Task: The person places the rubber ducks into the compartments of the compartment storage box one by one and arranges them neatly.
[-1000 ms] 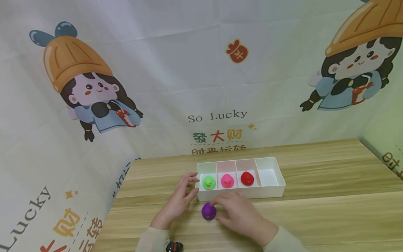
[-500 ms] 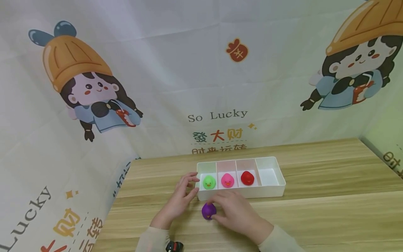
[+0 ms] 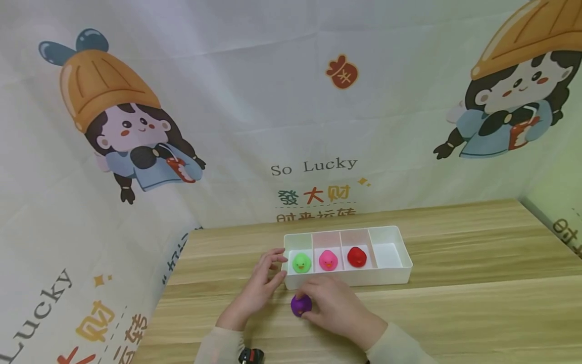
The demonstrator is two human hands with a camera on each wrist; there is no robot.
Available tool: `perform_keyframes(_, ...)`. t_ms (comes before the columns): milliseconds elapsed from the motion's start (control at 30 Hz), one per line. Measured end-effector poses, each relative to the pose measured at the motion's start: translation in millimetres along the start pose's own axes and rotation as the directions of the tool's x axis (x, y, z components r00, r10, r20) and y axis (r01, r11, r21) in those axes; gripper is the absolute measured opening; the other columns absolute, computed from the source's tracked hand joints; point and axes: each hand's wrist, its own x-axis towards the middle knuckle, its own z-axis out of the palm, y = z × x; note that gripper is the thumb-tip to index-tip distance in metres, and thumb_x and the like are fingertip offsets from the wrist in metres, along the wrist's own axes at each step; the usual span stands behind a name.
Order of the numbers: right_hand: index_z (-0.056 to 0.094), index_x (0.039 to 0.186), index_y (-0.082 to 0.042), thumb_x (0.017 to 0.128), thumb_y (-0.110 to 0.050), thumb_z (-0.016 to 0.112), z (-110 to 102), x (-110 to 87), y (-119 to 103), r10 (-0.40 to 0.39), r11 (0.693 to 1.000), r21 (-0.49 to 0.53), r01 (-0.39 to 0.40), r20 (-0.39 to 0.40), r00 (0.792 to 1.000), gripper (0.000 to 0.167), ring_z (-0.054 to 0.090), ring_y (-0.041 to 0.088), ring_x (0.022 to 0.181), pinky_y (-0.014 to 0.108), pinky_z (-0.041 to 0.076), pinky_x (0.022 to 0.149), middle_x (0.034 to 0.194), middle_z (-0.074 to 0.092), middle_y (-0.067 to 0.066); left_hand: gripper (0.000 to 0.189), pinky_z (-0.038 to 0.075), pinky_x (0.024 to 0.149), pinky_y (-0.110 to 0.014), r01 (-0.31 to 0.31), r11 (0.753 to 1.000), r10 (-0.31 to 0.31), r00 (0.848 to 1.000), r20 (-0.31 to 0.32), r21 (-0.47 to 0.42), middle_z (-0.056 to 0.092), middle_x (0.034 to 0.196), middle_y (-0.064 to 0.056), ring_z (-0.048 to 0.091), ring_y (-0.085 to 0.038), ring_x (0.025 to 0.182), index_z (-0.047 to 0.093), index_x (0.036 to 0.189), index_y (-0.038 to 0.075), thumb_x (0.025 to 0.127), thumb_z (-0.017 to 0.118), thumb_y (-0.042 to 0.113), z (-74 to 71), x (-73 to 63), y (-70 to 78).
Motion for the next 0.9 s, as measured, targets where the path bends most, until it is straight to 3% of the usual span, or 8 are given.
perform_keyframes(433, 0.072, 0.097, -0.023, 0.082, -0.029, 0.088, 2.2, 5.4, -1.6, -0.001, 1.0, 0.01, 0.001, 0.004, 1.0, 0.023, 0.067, 0.008, 0.092, 0.03, 0.055, 0.088, 0.094, 0.073, -0.011, 0.024, 0.047, 0.095, -0.04, -0.003, 1.0, 0.003, 1.0, 0.008, -0.013, 0.042, 0.158, -0.014, 0.048, -0.033, 0.12, 0.056, 0.127, 0.003, 0.103, 0.059, 0.004, 1.5, 0.4, -1.6)
perform_keyframes(900, 0.072, 0.098, -0.02, 0.081, -0.023, 0.088, -1.3, 2.5, 1.7, -0.005, 0.999, 0.038, 0.006, -0.027, 1.0, 0.023, 0.066, 0.007, 0.089, 0.032, 0.055, 0.088, 0.093, 0.074, -0.01, 0.025, 0.046, 0.099, -0.04, -0.001, 1.0, 0.001, 1.0, -0.002, -0.004, 0.041, 0.158, -0.014, 0.048, -0.032, 0.122, 0.056, 0.127, 0.005, 0.103, 0.059, 0.004, 1.6, 0.7, -1.2)
